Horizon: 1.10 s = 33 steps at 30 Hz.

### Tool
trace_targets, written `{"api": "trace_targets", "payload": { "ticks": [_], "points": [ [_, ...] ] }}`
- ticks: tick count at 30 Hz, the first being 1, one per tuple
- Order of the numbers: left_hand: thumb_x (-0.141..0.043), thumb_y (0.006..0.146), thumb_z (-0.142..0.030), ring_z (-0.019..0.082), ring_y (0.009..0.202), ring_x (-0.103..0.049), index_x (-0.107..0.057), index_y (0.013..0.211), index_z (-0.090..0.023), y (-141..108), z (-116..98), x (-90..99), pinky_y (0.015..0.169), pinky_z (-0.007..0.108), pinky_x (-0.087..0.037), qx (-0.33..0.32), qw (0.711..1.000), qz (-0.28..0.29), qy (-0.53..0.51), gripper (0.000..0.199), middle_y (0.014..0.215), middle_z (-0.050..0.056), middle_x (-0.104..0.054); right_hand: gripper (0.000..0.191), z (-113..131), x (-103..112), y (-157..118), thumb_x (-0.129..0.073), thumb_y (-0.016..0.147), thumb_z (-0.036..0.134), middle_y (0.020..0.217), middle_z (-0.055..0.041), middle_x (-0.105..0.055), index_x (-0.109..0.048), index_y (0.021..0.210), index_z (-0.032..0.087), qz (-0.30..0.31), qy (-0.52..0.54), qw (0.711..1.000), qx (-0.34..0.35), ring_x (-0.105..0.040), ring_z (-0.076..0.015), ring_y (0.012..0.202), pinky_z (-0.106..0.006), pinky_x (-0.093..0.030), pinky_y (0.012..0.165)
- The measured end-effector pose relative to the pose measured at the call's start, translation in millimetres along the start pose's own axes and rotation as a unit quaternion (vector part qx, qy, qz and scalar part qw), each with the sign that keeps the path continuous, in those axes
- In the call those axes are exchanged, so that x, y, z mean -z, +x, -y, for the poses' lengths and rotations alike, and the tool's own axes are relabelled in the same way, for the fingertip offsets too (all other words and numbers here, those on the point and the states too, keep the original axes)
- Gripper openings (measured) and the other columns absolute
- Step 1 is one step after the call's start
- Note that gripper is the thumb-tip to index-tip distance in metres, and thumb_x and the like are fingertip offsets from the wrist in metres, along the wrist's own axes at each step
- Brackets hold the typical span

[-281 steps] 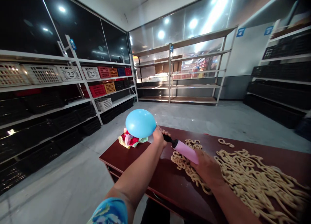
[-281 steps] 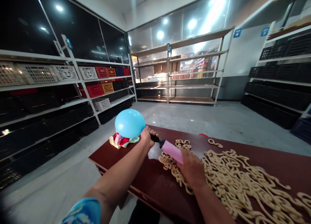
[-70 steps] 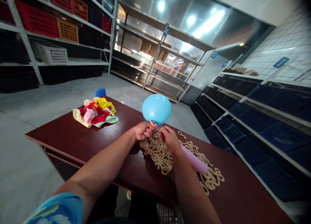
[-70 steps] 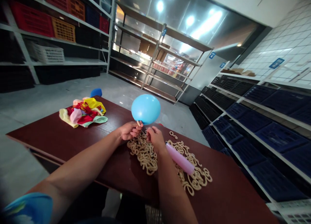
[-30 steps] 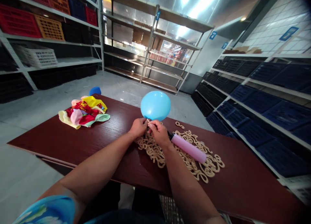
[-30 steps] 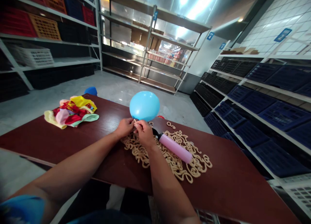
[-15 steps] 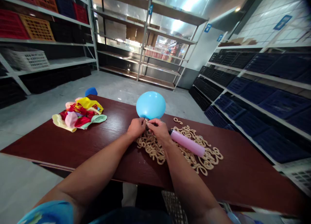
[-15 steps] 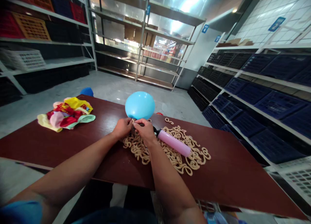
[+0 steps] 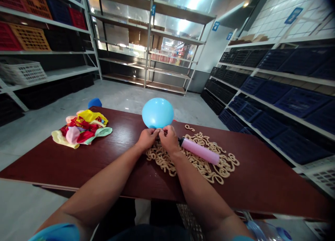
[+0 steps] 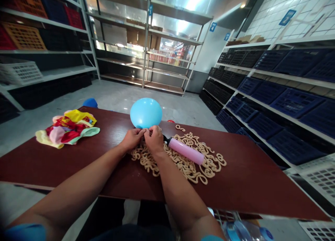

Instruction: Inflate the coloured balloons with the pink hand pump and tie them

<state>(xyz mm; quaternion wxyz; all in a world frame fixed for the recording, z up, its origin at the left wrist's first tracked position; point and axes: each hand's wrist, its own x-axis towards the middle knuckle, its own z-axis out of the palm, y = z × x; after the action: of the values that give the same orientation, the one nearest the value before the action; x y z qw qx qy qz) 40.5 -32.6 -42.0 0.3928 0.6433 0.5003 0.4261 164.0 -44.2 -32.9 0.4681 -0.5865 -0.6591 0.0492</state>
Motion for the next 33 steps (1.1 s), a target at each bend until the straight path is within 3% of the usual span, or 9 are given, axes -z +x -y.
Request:
{"api": "trace_targets", "payload": {
  "ticks": [4,7,9,12,16,21,24,28,33],
  "points": [
    [-0.046,0.076,-0.05,0.008,0.045,-0.035,-0.055,0.062,-0.015,1,2,4.6,0.045,0.02,-0.027,0.032,0.999,-0.012,-0.014,0.039,0.049,-0.003,-0.042,0.017,5,7,-3,-0.047,0.079,0.034,0.078,-0.0023,-0.057,-0.054,0.074,0.02,0.061,0.083,0.994,0.036,-0.054,-0.0132,0.069,-0.027,-0.043,0.067],
    [-0.046,0.076,-0.049,0.008,0.045,-0.034,-0.054,0.061,-0.015,2,4,6.7,0.044,0.02,-0.025,0.036,0.999,-0.021,-0.009,0.038,0.049,-0.003,-0.043,0.024,4,8,-4,-0.045,0.082,0.042,0.068,0.0022,-0.058,-0.056,0.078,0.021,0.127,0.189,0.973,-0.032,-0.054,-0.0095,0.051,-0.023,-0.043,0.054],
    [-0.046,0.076,-0.048,0.008,0.046,-0.035,-0.054,0.061,-0.015,2,3,6.6,0.044,0.02,-0.026,0.03,0.999,-0.023,-0.005,0.037,0.05,-0.003,-0.044,0.023,2,6,-3,-0.047,0.08,0.043,0.062,0.0049,-0.057,-0.056,0.083,0.022,0.137,0.252,0.954,-0.09,-0.053,-0.0088,0.043,-0.022,-0.041,0.046],
    [-0.045,0.077,-0.046,0.009,0.047,-0.036,-0.056,0.061,-0.015,1,1,6.1,0.046,0.02,-0.027,0.022,0.999,-0.024,0.017,0.036,0.051,-0.003,-0.045,0.022,-2,2,-3,-0.054,0.076,0.04,0.065,0.0051,-0.06,-0.059,0.086,0.022,0.13,0.29,0.942,-0.108,-0.053,-0.0087,0.043,-0.022,-0.04,0.043],
    [-0.045,0.076,-0.042,0.009,0.048,-0.036,-0.054,0.058,-0.016,-1,-2,6.2,0.046,0.02,-0.026,0.027,0.998,-0.03,0.043,0.034,0.05,-0.003,-0.044,0.022,-2,3,-3,-0.054,0.077,0.036,0.075,0.0023,-0.063,-0.064,0.091,0.023,0.134,0.255,0.955,-0.067,-0.054,-0.0091,0.047,-0.023,-0.043,0.048],
    [-0.044,0.077,-0.043,0.008,0.047,-0.031,-0.047,0.054,-0.016,-1,1,4.9,0.045,0.02,-0.024,0.036,0.999,-0.028,0.015,0.036,0.049,-0.004,-0.038,0.016,3,4,-4,-0.048,0.08,0.023,0.081,-0.0021,-0.061,-0.064,0.083,0.022,0.054,0.112,0.988,0.088,-0.055,-0.0148,0.076,-0.028,-0.044,0.072],
    [-0.043,0.077,-0.045,0.008,0.046,-0.03,-0.046,0.055,-0.017,0,2,4.8,0.045,0.02,-0.024,0.041,0.999,-0.021,0.0,0.036,0.049,-0.004,-0.037,0.016,4,2,-5,-0.045,0.082,0.024,0.082,-0.0041,-0.056,-0.06,0.08,0.02,0.034,0.06,0.99,0.126,-0.052,-0.016,0.081,-0.029,-0.041,0.075],
    [-0.042,0.077,-0.047,0.009,0.048,-0.033,-0.049,0.059,-0.017,1,2,6.7,0.046,0.02,-0.026,0.043,0.999,-0.005,0.005,0.036,0.05,-0.004,-0.04,0.016,0,-1,-4,-0.041,0.083,0.025,0.083,-0.005,-0.055,-0.055,0.081,0.018,0.029,0.066,0.993,0.098,-0.051,-0.0162,0.082,-0.029,-0.04,0.076],
    [-0.047,0.074,-0.052,0.009,0.049,-0.034,-0.052,0.062,-0.016,-1,0,6.3,0.046,0.021,-0.026,0.037,0.998,0.04,-0.016,0.038,0.052,-0.003,-0.041,0.017,-11,-2,1,-0.041,0.082,0.03,0.082,-0.0037,-0.057,-0.053,0.08,0.019,0.028,0.091,0.995,-0.023,-0.051,-0.0165,0.081,-0.03,-0.04,0.076]
  ]
}}
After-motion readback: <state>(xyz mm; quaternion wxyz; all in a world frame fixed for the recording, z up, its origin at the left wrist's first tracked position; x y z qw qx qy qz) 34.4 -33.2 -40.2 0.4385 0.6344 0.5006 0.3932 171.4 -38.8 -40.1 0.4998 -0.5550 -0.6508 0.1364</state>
